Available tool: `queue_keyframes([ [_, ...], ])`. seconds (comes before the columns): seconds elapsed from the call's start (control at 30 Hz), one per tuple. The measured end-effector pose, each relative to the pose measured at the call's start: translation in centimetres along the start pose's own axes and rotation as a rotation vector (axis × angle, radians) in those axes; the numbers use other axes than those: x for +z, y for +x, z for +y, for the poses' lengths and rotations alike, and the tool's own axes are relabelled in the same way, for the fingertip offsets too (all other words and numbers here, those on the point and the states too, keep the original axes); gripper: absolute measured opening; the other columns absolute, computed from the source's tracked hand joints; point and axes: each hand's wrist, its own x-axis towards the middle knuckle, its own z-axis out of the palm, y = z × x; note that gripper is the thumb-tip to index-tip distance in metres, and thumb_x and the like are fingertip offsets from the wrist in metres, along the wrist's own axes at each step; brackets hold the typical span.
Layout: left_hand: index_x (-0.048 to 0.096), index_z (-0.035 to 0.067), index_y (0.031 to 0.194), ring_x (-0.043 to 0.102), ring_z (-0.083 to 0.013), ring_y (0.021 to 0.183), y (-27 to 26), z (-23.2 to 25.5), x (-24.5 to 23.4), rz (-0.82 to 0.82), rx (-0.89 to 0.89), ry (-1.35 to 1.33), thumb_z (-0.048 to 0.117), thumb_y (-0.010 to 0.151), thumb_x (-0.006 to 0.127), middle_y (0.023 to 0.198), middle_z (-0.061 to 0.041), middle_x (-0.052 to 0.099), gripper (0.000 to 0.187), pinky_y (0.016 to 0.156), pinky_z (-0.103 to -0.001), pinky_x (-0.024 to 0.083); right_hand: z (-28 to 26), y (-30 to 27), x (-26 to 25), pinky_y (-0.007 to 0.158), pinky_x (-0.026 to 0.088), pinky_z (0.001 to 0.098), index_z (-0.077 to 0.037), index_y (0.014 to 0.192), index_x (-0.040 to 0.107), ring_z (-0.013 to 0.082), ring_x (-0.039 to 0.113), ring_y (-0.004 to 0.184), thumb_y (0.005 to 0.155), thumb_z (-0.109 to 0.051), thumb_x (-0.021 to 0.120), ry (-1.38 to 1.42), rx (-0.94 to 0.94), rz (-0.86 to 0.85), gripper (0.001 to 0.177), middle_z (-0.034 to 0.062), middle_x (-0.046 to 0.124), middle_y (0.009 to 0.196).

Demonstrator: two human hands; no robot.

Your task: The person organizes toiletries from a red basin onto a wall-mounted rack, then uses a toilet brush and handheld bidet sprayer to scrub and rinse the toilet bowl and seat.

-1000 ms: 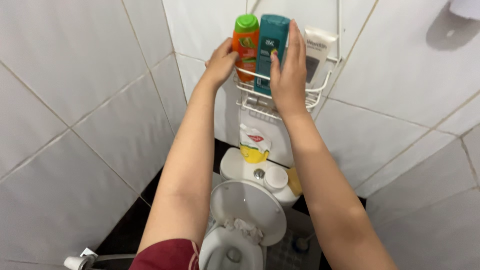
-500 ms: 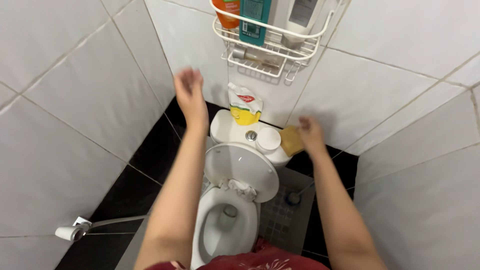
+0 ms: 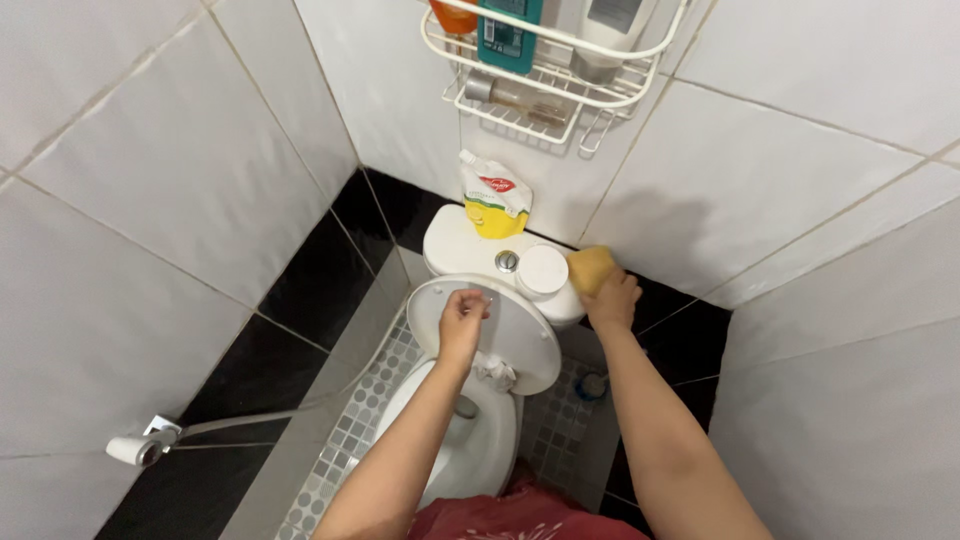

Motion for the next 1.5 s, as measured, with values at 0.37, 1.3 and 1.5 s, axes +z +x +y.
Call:
queue_keyframes([
  [0.37,0.062,0.001,0.110,0.067,-0.0167,0.090,0.7,-5.7,0.4,-0.003,-0.114,-0.151,0.009,0.091,0.062,0.100,-0.008,0.069,0.021,0.083,-0.032,0.056,-4.8,-4.3,-1.0,0.110,0.040,0.0506,-0.018,0.148,0.051,0.0462,0.041,0.129,0.076,-0.023,0.082,0.117,-0.586,0.118,0.078,0.0254,0.043,0.143],
  [1.3,0.065,0.002,0.102,0.069,-0.0187,0.081,-6.8,-11.7,-9.5,0.429,-0.211,-0.116,0.013,0.093,0.060,0.095,-0.009,0.072,0.015,0.075,-0.032,0.057,-6.8,-1.7,1.3,0.114,-0.004,0.0842,-0.003,0.167,0.030,0.0473,0.017,0.157,0.091,-0.029,0.078,-0.188,-0.457,0.144,0.094,0.0254,0.026,0.168],
  [1.5,0.065,0.001,0.103,0.069,-0.0178,0.083,-10.8,-13.2,-15.1,0.571,-0.228,-0.196,0.014,0.092,0.062,0.095,-0.009,0.072,0.017,0.076,-0.032,0.058,-7.8,-9.8,5.1,0.116,-0.009,0.0786,-0.003,0.161,0.039,0.0480,0.009,0.163,0.095,-0.025,0.075,0.100,-0.798,0.192,0.079,0.0281,0.015,0.175],
])
